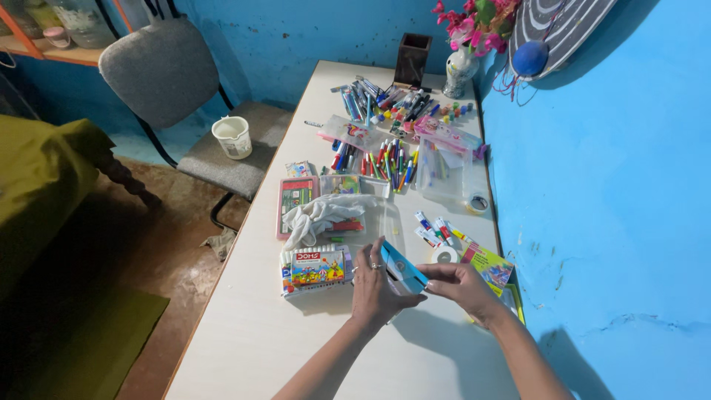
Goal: The person organizes art supplies on a white table. They wipe a box of colored pencils with a white cloth, then wipe several small paint tubes and place them into a yellow box. The person also handles a roll of tape and a plastic container while arranging items.
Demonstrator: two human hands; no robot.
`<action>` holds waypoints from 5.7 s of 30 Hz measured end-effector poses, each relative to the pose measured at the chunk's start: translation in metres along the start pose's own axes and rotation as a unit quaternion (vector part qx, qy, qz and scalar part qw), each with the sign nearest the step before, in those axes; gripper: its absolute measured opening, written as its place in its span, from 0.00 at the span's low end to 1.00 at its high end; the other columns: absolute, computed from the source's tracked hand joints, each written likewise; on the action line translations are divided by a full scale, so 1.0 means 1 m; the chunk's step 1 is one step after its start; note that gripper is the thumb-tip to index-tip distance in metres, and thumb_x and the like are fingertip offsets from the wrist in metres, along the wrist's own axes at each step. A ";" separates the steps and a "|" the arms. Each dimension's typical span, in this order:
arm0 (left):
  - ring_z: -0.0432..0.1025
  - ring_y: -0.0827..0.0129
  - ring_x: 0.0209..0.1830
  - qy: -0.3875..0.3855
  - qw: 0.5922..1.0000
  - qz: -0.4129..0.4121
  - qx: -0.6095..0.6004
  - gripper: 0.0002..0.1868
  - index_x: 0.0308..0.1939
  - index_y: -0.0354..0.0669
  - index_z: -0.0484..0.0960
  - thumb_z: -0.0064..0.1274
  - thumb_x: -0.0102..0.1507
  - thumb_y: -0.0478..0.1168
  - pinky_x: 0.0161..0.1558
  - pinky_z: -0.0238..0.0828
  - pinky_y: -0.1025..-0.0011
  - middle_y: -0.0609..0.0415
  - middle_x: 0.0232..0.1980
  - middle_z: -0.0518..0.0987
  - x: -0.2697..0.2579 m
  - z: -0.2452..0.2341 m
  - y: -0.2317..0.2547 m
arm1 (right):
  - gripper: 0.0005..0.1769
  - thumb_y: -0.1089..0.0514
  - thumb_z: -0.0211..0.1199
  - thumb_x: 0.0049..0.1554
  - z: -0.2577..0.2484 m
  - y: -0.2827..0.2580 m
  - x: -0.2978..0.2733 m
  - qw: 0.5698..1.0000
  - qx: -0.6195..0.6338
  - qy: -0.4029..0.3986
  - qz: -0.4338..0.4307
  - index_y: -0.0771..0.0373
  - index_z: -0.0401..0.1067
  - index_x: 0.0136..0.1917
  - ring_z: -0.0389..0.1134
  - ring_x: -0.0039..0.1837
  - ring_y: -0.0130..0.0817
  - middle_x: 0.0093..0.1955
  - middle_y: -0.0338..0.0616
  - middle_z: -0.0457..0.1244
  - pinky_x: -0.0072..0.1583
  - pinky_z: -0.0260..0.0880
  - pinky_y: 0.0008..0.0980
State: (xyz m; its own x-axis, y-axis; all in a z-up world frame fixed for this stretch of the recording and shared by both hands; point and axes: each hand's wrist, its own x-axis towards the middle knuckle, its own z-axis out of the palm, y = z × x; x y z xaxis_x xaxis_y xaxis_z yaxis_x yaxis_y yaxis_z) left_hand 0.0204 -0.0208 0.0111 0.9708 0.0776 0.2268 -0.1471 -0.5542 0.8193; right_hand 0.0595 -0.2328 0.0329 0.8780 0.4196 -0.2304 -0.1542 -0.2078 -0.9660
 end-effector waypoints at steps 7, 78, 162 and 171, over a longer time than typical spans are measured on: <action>0.56 0.37 0.70 0.041 0.998 0.037 -0.040 0.75 0.75 0.46 0.45 0.83 0.36 0.51 0.66 0.60 0.48 0.34 0.69 0.54 -0.009 0.010 -0.011 | 0.19 0.65 0.67 0.54 0.015 0.008 -0.011 0.997 0.014 0.071 -0.031 0.65 0.78 0.60 0.72 0.55 0.27 0.53 0.41 0.73 0.60 0.74 0.31; 0.53 0.35 0.72 -0.021 0.995 0.098 -0.023 0.71 0.73 0.37 0.48 0.81 0.37 0.48 0.70 0.56 0.50 0.31 0.69 0.55 -0.006 0.018 -0.034 | 0.16 0.61 0.71 0.48 0.072 -0.005 0.001 0.912 -0.273 0.293 -0.087 0.58 0.76 0.52 0.76 0.42 0.34 0.40 0.44 0.71 0.47 0.74 0.32; 0.76 0.74 0.29 -0.090 0.947 -0.199 -0.235 0.21 0.49 0.38 0.76 0.65 0.59 0.46 0.28 0.76 0.72 0.51 0.37 0.82 0.022 0.036 -0.074 | 0.30 0.48 0.73 0.50 0.000 0.073 0.063 0.982 0.117 0.083 0.122 0.60 0.71 0.63 0.71 0.52 0.31 0.51 0.41 0.69 0.55 0.73 0.38; 0.67 0.50 0.63 0.207 0.966 -0.118 0.100 0.35 0.59 0.40 0.72 0.66 0.57 0.55 0.64 0.64 0.53 0.45 0.61 0.72 0.026 -0.058 -0.113 | 0.28 0.45 0.72 0.49 -0.004 0.140 0.108 0.965 0.099 0.119 0.211 0.66 0.75 0.55 0.72 0.49 0.40 0.51 0.51 0.71 0.51 0.74 0.42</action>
State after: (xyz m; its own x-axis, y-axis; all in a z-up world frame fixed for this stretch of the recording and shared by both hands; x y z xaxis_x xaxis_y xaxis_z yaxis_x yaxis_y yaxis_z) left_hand 0.0512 0.0914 -0.0449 0.8078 0.5232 0.2715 0.1483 -0.6261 0.7655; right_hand 0.1348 -0.2198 -0.1270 0.7936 0.1144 -0.5976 -0.5841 -0.1320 -0.8009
